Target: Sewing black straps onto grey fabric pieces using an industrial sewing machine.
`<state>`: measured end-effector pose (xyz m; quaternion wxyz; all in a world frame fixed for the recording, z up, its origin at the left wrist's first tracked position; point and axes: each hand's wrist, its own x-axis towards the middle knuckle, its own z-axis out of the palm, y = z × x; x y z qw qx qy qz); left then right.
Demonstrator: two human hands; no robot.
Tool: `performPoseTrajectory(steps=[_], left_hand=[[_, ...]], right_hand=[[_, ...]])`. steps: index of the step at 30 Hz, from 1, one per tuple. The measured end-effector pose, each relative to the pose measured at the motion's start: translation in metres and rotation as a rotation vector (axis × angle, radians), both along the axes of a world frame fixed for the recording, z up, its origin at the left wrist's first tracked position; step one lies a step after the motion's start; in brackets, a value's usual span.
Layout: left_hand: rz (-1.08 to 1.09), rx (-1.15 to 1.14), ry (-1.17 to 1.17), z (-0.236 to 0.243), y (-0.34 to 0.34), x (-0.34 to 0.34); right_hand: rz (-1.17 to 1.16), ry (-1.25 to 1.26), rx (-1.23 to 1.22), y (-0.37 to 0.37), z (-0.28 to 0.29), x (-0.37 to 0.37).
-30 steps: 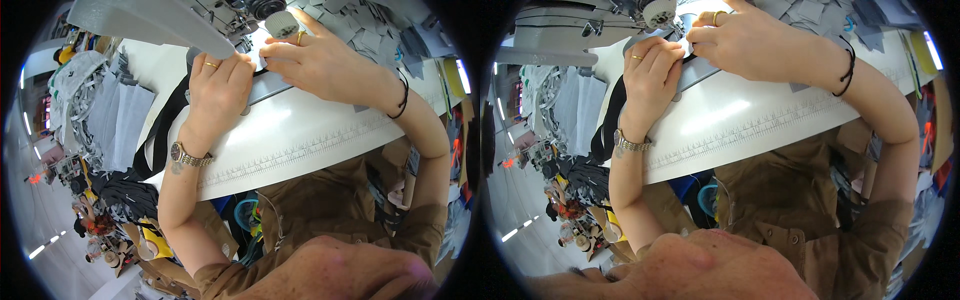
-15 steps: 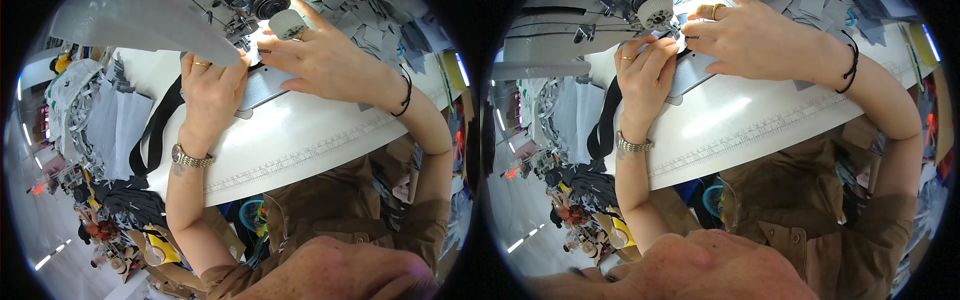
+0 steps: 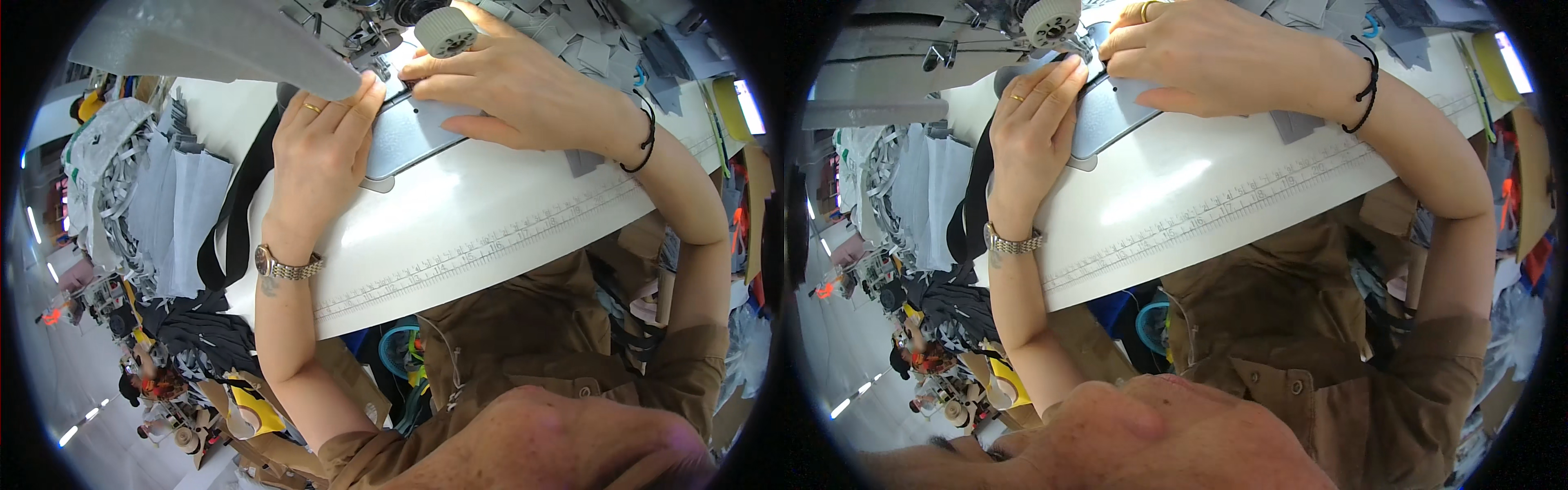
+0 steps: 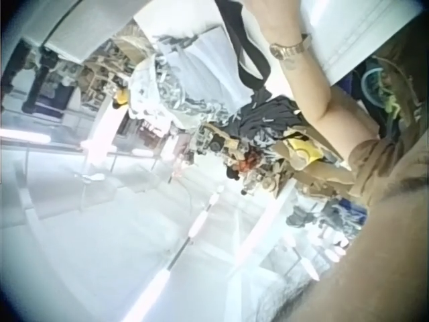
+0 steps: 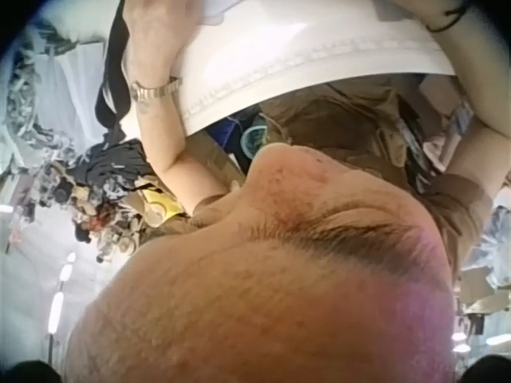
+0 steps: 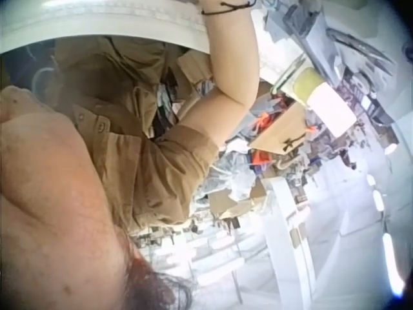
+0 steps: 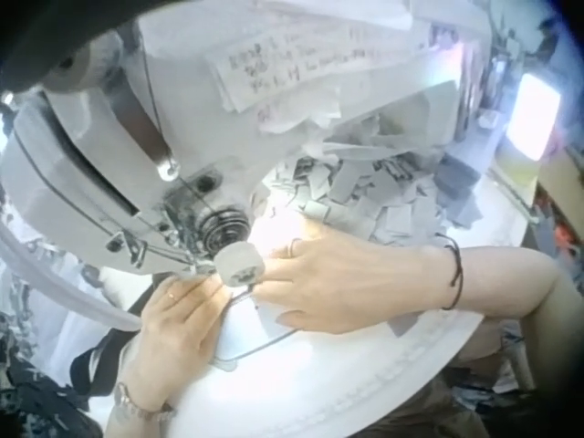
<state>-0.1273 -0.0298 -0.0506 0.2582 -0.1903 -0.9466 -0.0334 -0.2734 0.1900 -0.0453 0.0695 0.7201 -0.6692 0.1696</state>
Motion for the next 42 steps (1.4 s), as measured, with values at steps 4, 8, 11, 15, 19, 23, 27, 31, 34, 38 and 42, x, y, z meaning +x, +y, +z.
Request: performPoseTrajectory(steps=[4, 8, 11, 15, 19, 23, 27, 31, 34, 38, 42], left_hand=[[0.024, -0.028, -0.007, 0.001, -0.003, -0.003], [0.106, -0.045, -0.043, 0.001, -0.009, -0.009], [0.110, -0.039, -0.002, -0.003, -0.013, -0.012], [0.128, -0.048, 0.047, -0.011, -0.016, -0.012], [0.210, -0.050, 0.080, -0.013, -0.017, -0.005], [0.195, 0.011, 0.005, 0.001, -0.011, 0.034], [0.044, 0.114, -0.109, 0.012, 0.022, 0.095], [-0.077, 0.143, -0.152, 0.009, 0.061, 0.117], [-0.137, 0.082, -0.193, 0.020, 0.071, 0.120], [-0.090, 0.380, 0.171, 0.045, 0.049, 0.117], [0.328, 1.052, -0.246, 0.029, 0.029, 0.079]], right_hand=[[-0.036, -0.093, -0.027, 0.001, -0.003, 0.003], [-0.083, -0.111, 0.045, 0.002, -0.004, 0.003], [-0.089, -0.107, 0.059, 0.002, -0.005, 0.002], [-0.088, 0.024, -0.018, 0.001, -0.009, 0.003], [-0.149, 0.185, 0.005, 0.003, -0.010, -0.005], [-0.219, 0.279, -0.019, 0.004, -0.002, -0.017], [0.095, 0.236, -0.260, -0.003, 0.003, 0.019], [0.290, 0.060, -0.371, -0.035, 0.008, 0.074], [0.137, 0.158, -0.102, -0.045, 0.017, 0.079], [0.174, -0.619, -0.126, -0.030, 0.017, 0.076], [0.290, -1.472, 0.029, -0.024, 0.011, 0.066]])
